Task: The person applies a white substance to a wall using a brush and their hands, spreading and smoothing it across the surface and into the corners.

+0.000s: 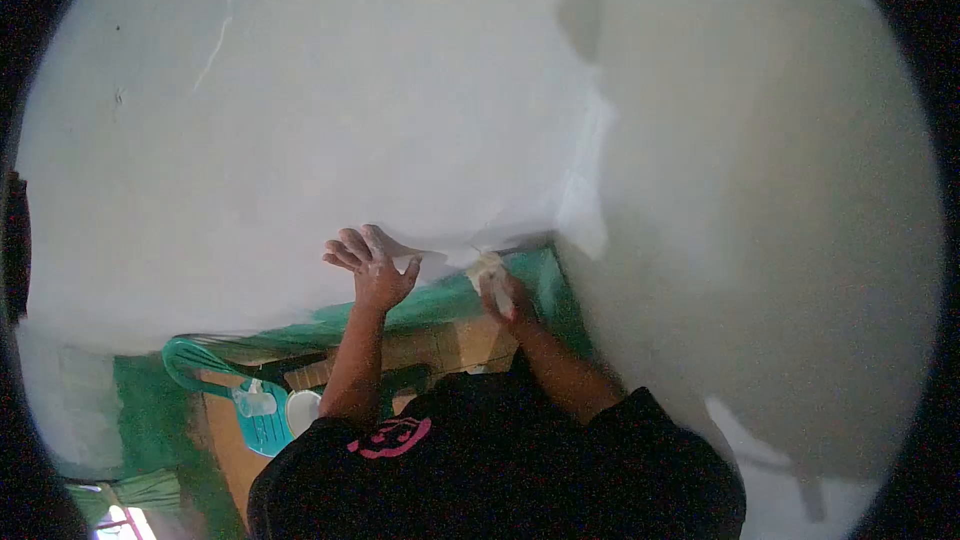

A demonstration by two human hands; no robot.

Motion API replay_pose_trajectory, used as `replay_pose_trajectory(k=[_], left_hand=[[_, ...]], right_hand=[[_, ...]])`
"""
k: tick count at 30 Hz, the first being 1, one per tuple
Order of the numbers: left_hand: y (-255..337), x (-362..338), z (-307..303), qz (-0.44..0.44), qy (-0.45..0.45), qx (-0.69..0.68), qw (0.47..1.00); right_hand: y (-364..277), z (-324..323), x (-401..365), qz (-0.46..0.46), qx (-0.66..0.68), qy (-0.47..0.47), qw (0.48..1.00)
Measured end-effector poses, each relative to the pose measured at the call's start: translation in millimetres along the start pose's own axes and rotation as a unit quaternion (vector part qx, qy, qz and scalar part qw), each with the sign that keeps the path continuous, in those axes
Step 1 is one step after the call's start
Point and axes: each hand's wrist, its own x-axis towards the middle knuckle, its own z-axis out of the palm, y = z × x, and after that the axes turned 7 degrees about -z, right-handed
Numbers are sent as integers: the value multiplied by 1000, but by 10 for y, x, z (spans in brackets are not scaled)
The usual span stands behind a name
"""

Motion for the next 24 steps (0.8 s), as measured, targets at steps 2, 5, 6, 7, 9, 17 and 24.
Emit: replay_pose_trajectory(k=[2,5,6,7,9,17,24], left_hand=[[5,-10,-18,-20,-30,4,999],[30,-4,-21,-46,-60,-21,997],[20,-9,-23,-56,-59,-45,996],[2,-22,-5,-55,-58,-43,996],[-10,-55,38,-32,-44,-8,998],[41,-11,-148,-43,35,-114,992],[-162,596,-715,-70,186,-148,969]], right_hand=[[-587,250,141,-170,-425,-93,884],[-1495,875,174,74,-175,11,982],[-1598,971,136,74,-173,11,982],[-1673,1055,117,-15,-134,7,991],[-1936,1253,65,-104,-94,3,990],[-2199,1132,293,-513,-244,-49,822],[-422,389,188,-209,-503,-156,824]])
